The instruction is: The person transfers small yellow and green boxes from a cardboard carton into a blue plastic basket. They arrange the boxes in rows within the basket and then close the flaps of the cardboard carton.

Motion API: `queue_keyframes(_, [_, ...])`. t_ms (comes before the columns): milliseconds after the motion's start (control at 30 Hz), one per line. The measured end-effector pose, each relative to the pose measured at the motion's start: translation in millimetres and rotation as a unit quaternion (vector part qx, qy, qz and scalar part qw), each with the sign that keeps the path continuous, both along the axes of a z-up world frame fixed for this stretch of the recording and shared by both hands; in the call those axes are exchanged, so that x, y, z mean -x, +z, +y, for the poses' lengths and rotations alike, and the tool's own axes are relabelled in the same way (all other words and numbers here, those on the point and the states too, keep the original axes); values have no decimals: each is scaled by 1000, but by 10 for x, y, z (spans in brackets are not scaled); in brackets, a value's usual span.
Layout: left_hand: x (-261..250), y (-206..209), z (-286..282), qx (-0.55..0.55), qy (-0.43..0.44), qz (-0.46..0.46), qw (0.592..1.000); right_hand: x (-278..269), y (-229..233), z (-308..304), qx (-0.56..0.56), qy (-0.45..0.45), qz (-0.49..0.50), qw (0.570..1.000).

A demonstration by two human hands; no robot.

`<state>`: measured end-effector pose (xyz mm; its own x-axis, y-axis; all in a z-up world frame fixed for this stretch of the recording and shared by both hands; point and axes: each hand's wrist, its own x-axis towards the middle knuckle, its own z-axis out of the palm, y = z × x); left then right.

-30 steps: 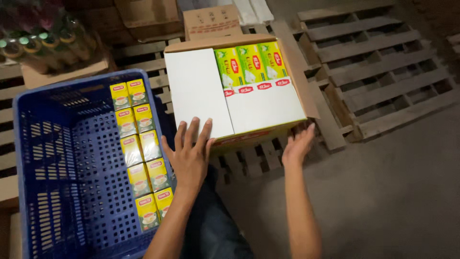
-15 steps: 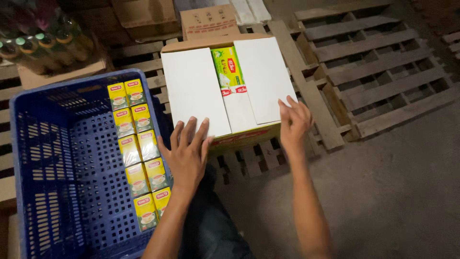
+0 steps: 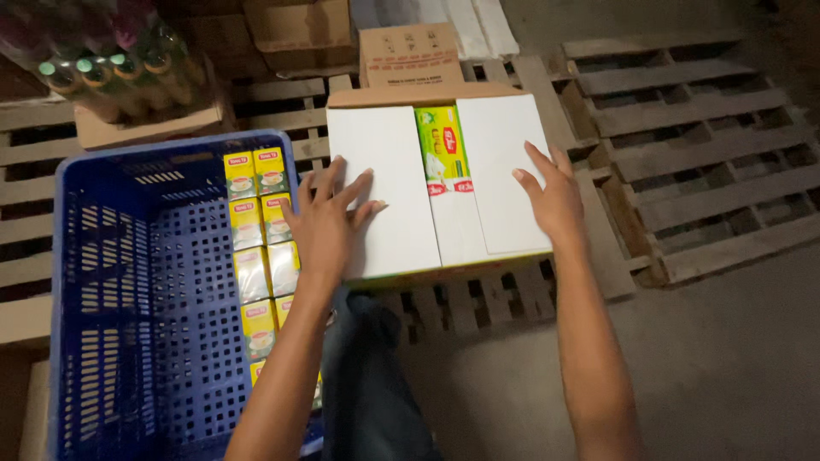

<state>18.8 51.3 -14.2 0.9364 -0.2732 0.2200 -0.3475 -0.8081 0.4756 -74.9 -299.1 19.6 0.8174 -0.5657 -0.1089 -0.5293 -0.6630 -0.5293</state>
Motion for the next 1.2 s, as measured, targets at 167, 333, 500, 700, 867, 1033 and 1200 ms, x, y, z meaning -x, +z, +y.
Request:
queue_keyframes(167, [-166,297,-119,-21,-7,104,994,-295,62,99,81,31,39,995])
queue_keyframes(333, [-561,-101,-166,288,17,256,923,-165,268,359,63,-33,-15,997])
queue_keyframes(500, [-781,22,-167,451,3,391,802,506,-108,558,75,-197,-29,977])
queue_keyframes(700, [-1140,-119,-189,502,-18,467,728,623,-721,897,-294,-440,-239,814])
queue_keyframes(867, [-1079,-58,-262,482,-18,426,766,564,-1194,600,-330,-365,-473,731])
queue_keyframes(1033, [-638,-93,-222,550,45,383,740,254,-590,411,-344,-322,-389,792])
queue_keyframes(1200, [33,-81,-320,555,122,284,773,-270,-259,45,-292,-247,-308,871])
